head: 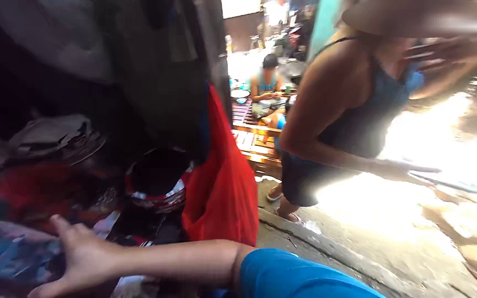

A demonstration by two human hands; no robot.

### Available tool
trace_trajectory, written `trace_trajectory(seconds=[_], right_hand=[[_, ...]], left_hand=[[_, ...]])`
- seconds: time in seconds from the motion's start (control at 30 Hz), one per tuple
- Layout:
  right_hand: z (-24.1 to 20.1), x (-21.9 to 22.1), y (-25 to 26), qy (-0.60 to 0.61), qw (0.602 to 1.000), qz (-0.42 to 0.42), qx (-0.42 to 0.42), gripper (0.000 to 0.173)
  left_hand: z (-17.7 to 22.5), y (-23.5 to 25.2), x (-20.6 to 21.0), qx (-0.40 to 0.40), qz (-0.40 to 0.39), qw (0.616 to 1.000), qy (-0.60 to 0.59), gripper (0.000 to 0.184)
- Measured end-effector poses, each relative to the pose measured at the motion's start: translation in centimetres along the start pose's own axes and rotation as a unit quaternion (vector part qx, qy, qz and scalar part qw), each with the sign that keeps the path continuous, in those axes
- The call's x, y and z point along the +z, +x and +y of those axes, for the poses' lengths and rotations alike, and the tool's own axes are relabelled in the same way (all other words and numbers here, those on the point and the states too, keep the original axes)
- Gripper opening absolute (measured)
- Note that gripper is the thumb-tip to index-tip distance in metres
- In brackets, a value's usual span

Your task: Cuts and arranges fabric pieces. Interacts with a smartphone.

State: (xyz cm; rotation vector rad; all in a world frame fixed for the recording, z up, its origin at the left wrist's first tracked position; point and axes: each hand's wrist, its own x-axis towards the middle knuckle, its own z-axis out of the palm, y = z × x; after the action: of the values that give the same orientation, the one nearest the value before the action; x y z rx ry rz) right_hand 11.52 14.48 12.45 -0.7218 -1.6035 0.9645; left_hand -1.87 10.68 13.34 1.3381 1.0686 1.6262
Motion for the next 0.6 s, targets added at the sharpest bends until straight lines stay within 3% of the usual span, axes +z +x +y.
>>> trace_trajectory(seconds=[0.03,0.1,0.2,0.3,0.37,0.5,0.6], right_hand=[[-0.8,-0.4,-1.2,0.021,0.999,-0.026,-0.028,0.112],[-1.5,-0.5,-3.1,0.055,0.994,-0.057,-0.080,0.112],[-1.7,0.0,-4.8,0.070,0.989,-0.054,-0.116,0.111],[-2.1,-0.6,-6.2,0.056,0.985,-0.074,-0.145,0.118],[-2.1,-1.7,-7.9,0.019,0.982,-0.068,-0.177,0.118],[0.3,-4.3,-12.8,-0.028,0.962,-0.017,-0.272,0.084],[3.0,-6.9,-16.5,-0.038,0.950,-0.048,-0.306,0.056]], left_hand=[[0.1,-0.6,0.3,0.005,0.038,0.999,-0.005,0.080],[0.1,-2.0,-0.5,0.037,0.032,0.998,0.029,0.084],[2.4,-4.1,2.1,0.090,0.028,0.995,0.037,0.099],[3.5,-3.8,1.8,0.097,-0.065,0.993,0.001,0.111],[3.8,-3.7,1.1,0.101,-0.121,0.987,-0.017,0.109],[4.8,-4.0,0.6,0.112,-0.148,0.983,-0.010,0.101],[5.5,-4.3,0.6,0.122,-0.161,0.979,0.000,0.096]])
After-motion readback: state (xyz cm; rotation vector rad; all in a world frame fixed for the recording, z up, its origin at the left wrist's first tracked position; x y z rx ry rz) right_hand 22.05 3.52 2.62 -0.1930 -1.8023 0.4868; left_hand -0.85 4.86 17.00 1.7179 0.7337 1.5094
